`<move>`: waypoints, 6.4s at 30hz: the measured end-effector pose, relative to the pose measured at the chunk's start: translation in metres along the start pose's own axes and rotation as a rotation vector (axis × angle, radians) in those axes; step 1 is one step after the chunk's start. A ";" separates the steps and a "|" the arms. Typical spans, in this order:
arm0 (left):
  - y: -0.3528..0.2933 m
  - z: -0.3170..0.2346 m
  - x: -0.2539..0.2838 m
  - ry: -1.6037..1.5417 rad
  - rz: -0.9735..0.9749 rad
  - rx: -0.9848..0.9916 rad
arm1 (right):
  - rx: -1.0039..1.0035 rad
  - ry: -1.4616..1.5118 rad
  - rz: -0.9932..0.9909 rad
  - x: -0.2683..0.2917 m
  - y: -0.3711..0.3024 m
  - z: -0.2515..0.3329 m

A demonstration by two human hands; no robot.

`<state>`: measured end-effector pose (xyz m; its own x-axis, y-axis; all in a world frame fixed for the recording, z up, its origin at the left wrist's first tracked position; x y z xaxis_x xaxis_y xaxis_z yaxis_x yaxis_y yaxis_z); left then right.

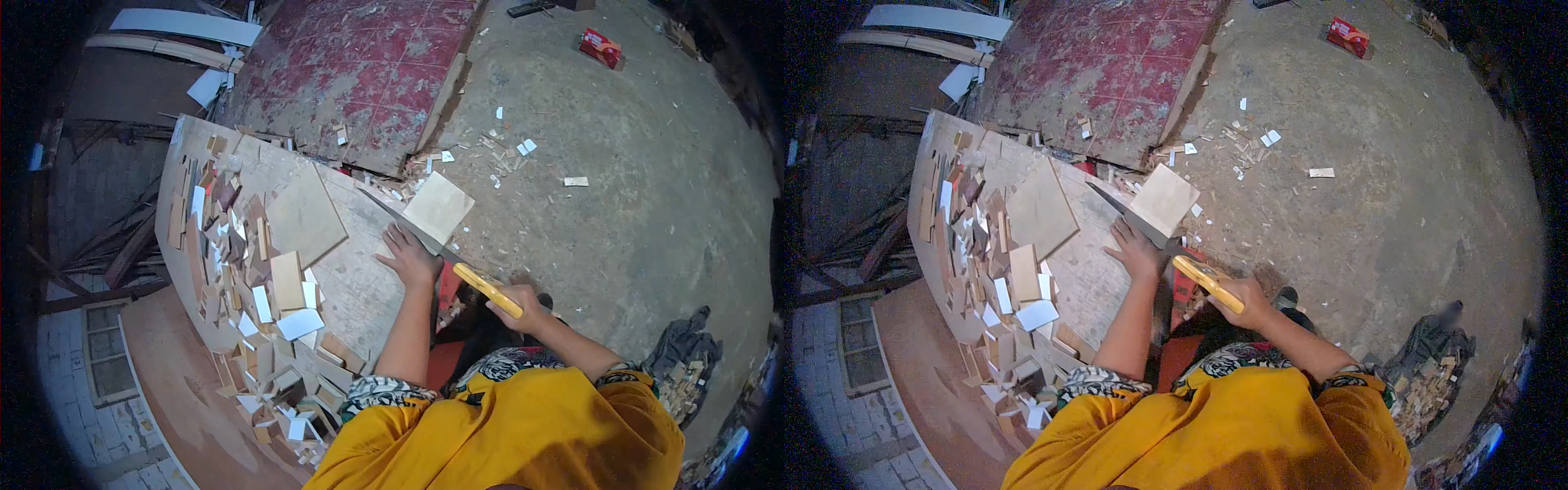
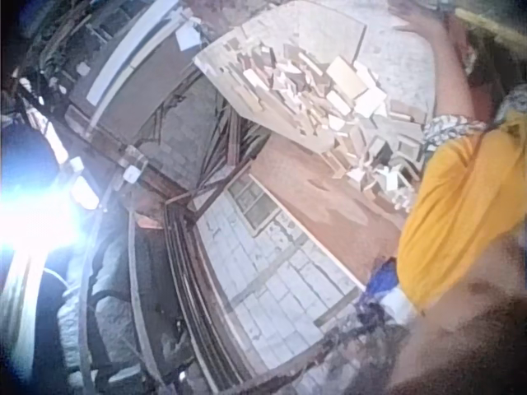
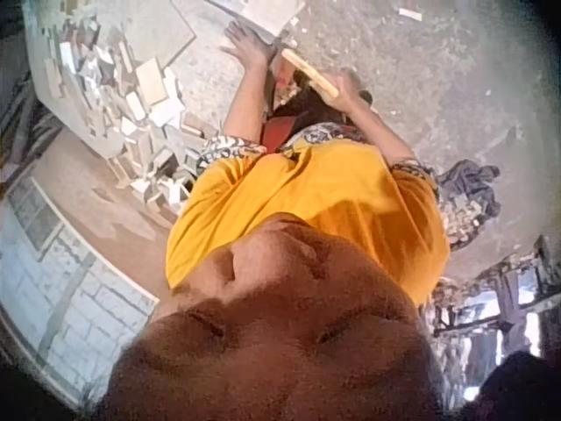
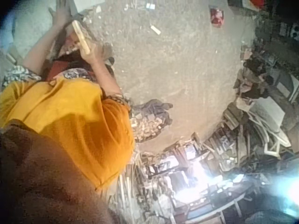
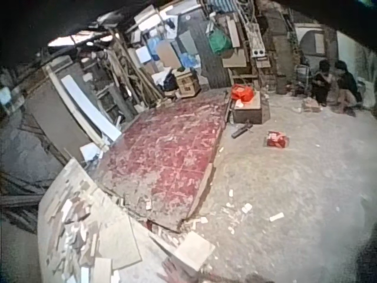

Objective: The person cuts a piece of wood on a workbench using a hand saw while holding the wood steady by hand.

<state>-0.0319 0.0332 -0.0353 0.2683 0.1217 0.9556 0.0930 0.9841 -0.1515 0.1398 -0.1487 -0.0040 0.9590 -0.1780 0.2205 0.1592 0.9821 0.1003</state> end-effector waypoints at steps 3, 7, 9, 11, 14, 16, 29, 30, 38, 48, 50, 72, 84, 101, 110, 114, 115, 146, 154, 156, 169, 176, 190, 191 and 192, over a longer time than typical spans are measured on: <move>0.005 0.002 -0.005 -0.011 -0.026 0.057 | 0.043 -0.084 -0.028 -0.009 0.008 0.004; 0.009 0.003 -0.001 -0.082 -0.079 0.121 | -0.004 -0.118 0.026 -0.012 0.017 -0.005; 0.007 0.002 0.004 -0.142 -0.059 0.133 | -0.074 -0.081 0.056 -0.003 0.013 -0.009; 0.005 0.001 0.007 -0.126 -0.015 0.138 | -0.042 -0.164 0.073 0.009 0.005 -0.004; 0.005 0.001 0.012 -0.095 -0.009 0.136 | 0.016 0.008 -0.028 0.043 -0.022 0.014; 0.006 0.000 0.012 -0.087 -0.019 0.133 | -0.055 -0.050 0.026 0.046 -0.028 0.012; 0.007 0.001 0.008 -0.113 -0.041 0.096 | -0.057 -0.107 0.058 0.049 -0.046 -0.008; 0.006 0.001 0.007 -0.105 -0.058 0.085 | -0.079 -0.095 0.058 0.050 -0.047 -0.005; 0.008 -0.001 0.009 -0.125 -0.048 0.116 | -0.105 -0.104 0.068 0.013 -0.001 -0.020; 0.007 -0.002 0.012 -0.098 -0.023 0.080 | -0.121 -0.091 0.059 0.018 -0.001 0.001; 0.008 -0.001 0.016 -0.134 -0.046 0.100 | -0.056 -0.162 0.019 0.008 0.016 0.001; 0.012 0.000 -0.008 -0.060 -0.081 0.008 | -0.132 -0.178 0.017 0.005 0.009 0.021; 0.011 -0.002 0.000 0.008 -0.003 0.012 | -0.054 -0.129 0.004 0.004 0.010 0.019; 0.005 -0.003 0.022 -0.172 -0.022 0.096 | -0.248 0.003 -0.021 0.070 -0.118 0.007; 0.003 0.011 0.026 -0.344 0.018 0.035 | -0.381 -0.030 -0.235 0.159 -0.183 0.024; 0.001 0.020 0.029 -0.302 0.022 -0.026 | -0.419 -0.079 -0.344 0.169 -0.194 0.016; 0.000 0.022 0.031 -0.311 0.024 -0.031 | -0.414 -0.062 -0.346 0.170 -0.195 0.016; 0.034 0.122 0.063 -0.741 -0.207 -0.080 | -0.360 -0.033 -0.257 0.151 -0.162 0.042; 0.045 0.124 0.025 -0.756 -0.052 -0.078 | -0.278 0.096 -0.148 0.129 -0.145 0.053; 0.037 0.119 0.021 -0.496 -0.072 0.075 | -0.192 0.002 -0.119 0.119 -0.134 0.059; 0.002 0.062 -0.023 -0.367 -0.186 0.344 | 0.050 -0.251 0.136 0.029 -0.058 0.049; 0.004 0.053 -0.024 -0.263 -0.155 0.339 | 0.111 -0.297 0.174 0.021 -0.053 0.038; 0.012 0.053 -0.037 -0.191 -0.068 0.310 | 0.003 -0.226 0.178 -0.002 -0.011 0.017; 0.011 0.053 -0.034 -0.175 -0.101 0.298 | 0.036 -0.272 0.199 -0.003 -0.010 0.018; 0.010 0.052 -0.033 -0.189 -0.096 0.294 | 0.031 -0.282 0.198 -0.004 -0.009 0.019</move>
<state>-0.0898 0.0456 -0.0554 0.0875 0.0216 0.9959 -0.1782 0.9840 -0.0057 0.1303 -0.1578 0.0125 0.8676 0.0017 0.4973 -0.0347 0.9978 0.0571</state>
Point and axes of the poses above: each hand's wrist, its own y-axis towards the middle knuckle, its own x-axis out of the back of the hand, z = x × y, the point moved 5 cm from there along y, towards the middle knuckle, and after that the axes turned 6 degrees about -z, right-handed, at the moved point
